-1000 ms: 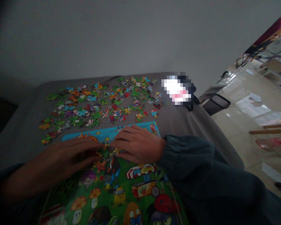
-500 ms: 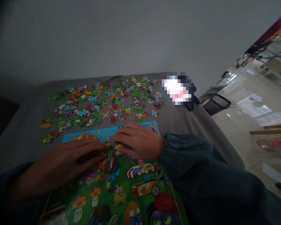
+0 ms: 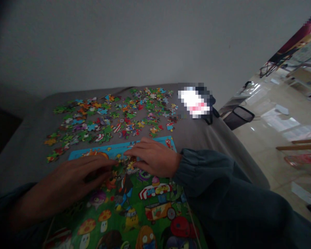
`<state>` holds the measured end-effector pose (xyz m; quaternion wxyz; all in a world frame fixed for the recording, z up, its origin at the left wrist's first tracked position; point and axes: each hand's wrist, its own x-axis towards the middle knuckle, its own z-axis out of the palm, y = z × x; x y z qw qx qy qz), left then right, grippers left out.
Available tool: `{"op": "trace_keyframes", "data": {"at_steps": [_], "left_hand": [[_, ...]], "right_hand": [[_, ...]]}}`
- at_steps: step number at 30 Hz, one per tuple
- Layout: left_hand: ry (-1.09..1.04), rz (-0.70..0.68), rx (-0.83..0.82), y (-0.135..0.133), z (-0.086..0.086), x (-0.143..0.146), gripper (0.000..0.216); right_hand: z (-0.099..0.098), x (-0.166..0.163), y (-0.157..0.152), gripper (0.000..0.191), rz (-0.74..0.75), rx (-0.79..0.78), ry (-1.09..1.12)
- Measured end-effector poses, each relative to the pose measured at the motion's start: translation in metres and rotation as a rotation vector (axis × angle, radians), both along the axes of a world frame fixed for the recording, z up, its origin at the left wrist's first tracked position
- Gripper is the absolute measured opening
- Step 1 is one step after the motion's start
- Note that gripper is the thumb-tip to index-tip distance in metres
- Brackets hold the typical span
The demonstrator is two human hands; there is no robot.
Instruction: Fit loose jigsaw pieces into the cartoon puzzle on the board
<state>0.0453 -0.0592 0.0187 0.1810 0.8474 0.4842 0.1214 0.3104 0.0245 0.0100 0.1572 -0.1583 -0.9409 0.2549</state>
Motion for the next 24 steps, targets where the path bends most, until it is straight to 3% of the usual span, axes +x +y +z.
{"op": "trace_keyframes", "data": {"at_steps": [9,15,20,24], "left_hand": [[-0.028,0.011,-0.042,0.001,0.005,-0.001,0.026],[0.004,0.004,-0.249,-0.001,0.007,-0.009,0.022],[0.012,-0.004,-0.461,-0.001,0.015,-0.008,0.008],[0.037,-0.033,-0.509,-0.003,0.016,0.002,0.011]], "right_hand": [[-0.003,-0.001,-0.001,0.034,-0.005,0.056,-0.04],[-0.005,-0.003,-0.001,0.035,-0.007,0.102,-0.026],[-0.001,-0.002,0.001,0.034,-0.044,0.006,-0.047],[0.008,0.002,0.005,0.043,-0.053,-0.108,-0.092]]}}
